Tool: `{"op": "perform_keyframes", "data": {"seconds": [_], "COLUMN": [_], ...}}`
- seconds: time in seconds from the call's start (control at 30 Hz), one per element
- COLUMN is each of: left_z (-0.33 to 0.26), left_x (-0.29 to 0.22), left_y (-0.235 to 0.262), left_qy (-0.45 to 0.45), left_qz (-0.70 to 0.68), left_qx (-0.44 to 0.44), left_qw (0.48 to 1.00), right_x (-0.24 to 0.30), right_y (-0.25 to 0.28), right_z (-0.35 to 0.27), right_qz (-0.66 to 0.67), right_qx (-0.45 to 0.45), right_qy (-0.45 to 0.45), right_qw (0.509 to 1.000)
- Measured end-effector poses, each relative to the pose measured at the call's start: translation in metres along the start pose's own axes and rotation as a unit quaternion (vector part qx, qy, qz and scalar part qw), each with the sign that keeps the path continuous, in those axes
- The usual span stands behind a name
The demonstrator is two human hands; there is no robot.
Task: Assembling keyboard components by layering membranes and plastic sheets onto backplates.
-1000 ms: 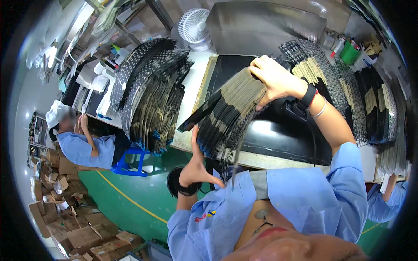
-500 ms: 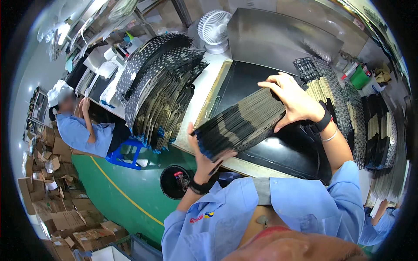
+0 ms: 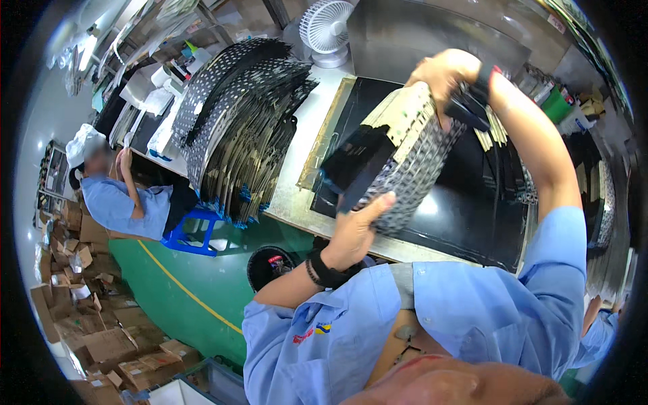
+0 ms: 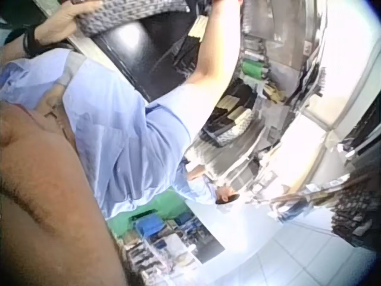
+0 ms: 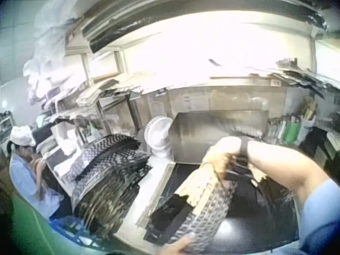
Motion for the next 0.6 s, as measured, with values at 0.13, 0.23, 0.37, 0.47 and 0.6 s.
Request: {"op": "perform_keyframes", "data": {"seconds": [0.13,0.23,0.37,0.47,0.6], "left_z": [0.007,0.004,0.005,-0.016,-0.044], "left_x": [0.040,0.036,0.037,0.040,-0.036], "left_y": [-0.011,-0.030,-0.037,-0.026,-0.011], "left_qy": [0.108,0.121,0.116,0.218,0.018], "left_qz": [-0.070,-0.073,-0.035,0.132,0.483], "left_qx": [0.025,0.049,0.098,0.169,0.253], "left_qw": [0.991,0.989,0.988,0.952,0.838], "right_x": [-0.003,-0.032,0.005,0.026,0.078], "right_y": [0.007,0.014,0.020,0.022,-0.003], "right_z": [0.051,0.101,0.052,-0.003,-0.080], "right_qz": [-0.152,-0.214,-0.336,-0.319,-0.252], "right_qx": [0.100,-0.037,-0.213,-0.328,-0.508], "right_qy": [-0.199,-0.202,-0.098,-0.046,0.061], "right_qw": [0.963,0.955,0.912,0.888,0.822]}}
Point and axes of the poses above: each hand's wrist, its own z-axis towards the middle knuckle, its own y-axis out of the back of the hand, x = y × z, the point moved 7 cm from there along z, towards the middle knuckle, and after that the axes turned 10 degrees about z, right-handed, at the moved point
